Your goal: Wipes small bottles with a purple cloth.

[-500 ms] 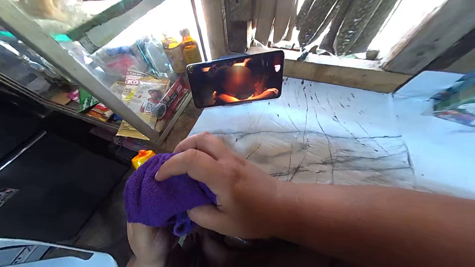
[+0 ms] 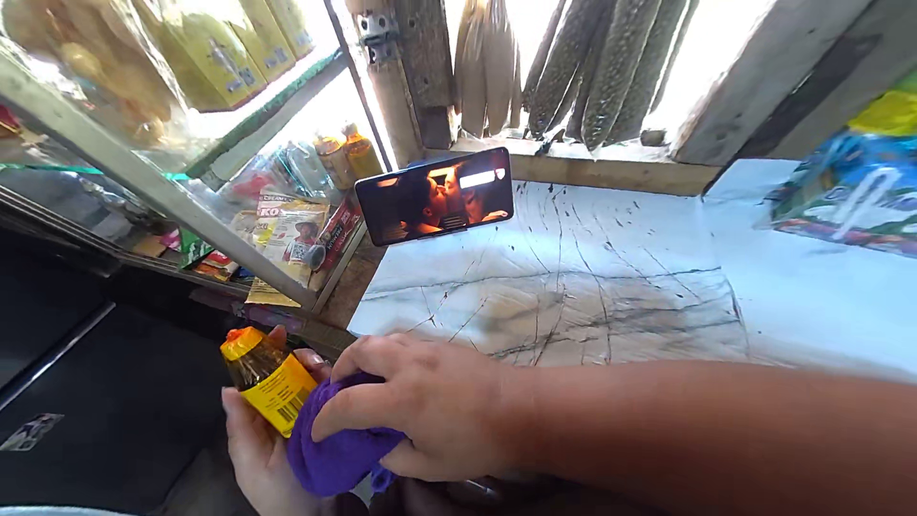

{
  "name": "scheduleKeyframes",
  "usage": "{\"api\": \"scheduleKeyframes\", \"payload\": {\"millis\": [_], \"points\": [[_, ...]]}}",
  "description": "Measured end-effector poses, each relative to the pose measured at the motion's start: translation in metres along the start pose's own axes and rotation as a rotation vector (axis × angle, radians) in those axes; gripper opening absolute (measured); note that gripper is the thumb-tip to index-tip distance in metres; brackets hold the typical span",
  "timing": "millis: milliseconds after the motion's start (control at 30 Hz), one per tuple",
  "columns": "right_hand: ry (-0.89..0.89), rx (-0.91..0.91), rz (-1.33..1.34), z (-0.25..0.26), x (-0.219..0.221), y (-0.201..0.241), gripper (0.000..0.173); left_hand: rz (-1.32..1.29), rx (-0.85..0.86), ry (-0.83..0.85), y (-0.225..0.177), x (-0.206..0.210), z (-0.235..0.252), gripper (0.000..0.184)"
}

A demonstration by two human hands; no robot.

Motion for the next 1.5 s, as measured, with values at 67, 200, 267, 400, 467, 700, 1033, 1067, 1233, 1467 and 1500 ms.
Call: {"api": "scheduleKeyframes", "payload": {"millis": [67,200,267,400,467,700,1033,1067,1233,1467,1500], "points": [[-0.070,-0.003,0.009,0.001,-0.001,0.000,0.043,0.004,-0.006,0.030,-0.001,0.002,-0.003,0.058],[-0.241,0.011,0.009,0.004,-0.004,0.000,0.047,0.099,-0.001,0.111,0.008,0.001,-0.018,0.040],[-0.281,0.010,0.012,0.004,-0.004,-0.001,0.046,0.113,0.007,0.127,0.015,0.000,-0.023,0.032],[-0.234,0.025,0.011,0.004,-0.004,-0.001,0.045,0.146,0.017,0.084,0.017,-0.001,-0.024,0.033],[-0.203,0.025,0.016,0.003,-0.004,-0.001,0.044,0.164,0.034,0.054,0.014,0.002,-0.022,0.033],[-0.020,-0.009,0.034,0.001,-0.001,0.002,0.045,0.055,0.027,0.113,0.001,-0.005,-0.003,0.051],[0.051,-0.054,0.016,0.000,0.000,0.003,0.042,-0.131,0.024,0.151,-0.006,-0.007,0.002,0.052],[-0.034,-0.073,0.010,0.000,0.000,0.003,0.043,-0.118,0.037,0.136,-0.006,-0.005,0.000,0.048],[-0.250,-0.048,-0.015,0.003,-0.002,0.001,0.048,0.114,0.120,0.013,0.007,-0.003,-0.021,0.035],[-0.140,-0.003,0.004,0.001,-0.001,0.000,0.046,0.177,0.134,-0.049,0.010,0.004,-0.021,0.033],[-0.111,-0.001,0.001,0.001,0.000,0.001,0.046,0.178,0.127,-0.076,0.007,0.006,-0.019,0.034]]}}
Point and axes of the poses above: each hand's wrist, its own z-axis towards the middle knuckle, its own x-axis out of the palm, y = z × x, the point moved 1 cm from there along z, towards the middle knuckle, and after that the axes turned 9 degrees about -x, right-handed, at the moved point
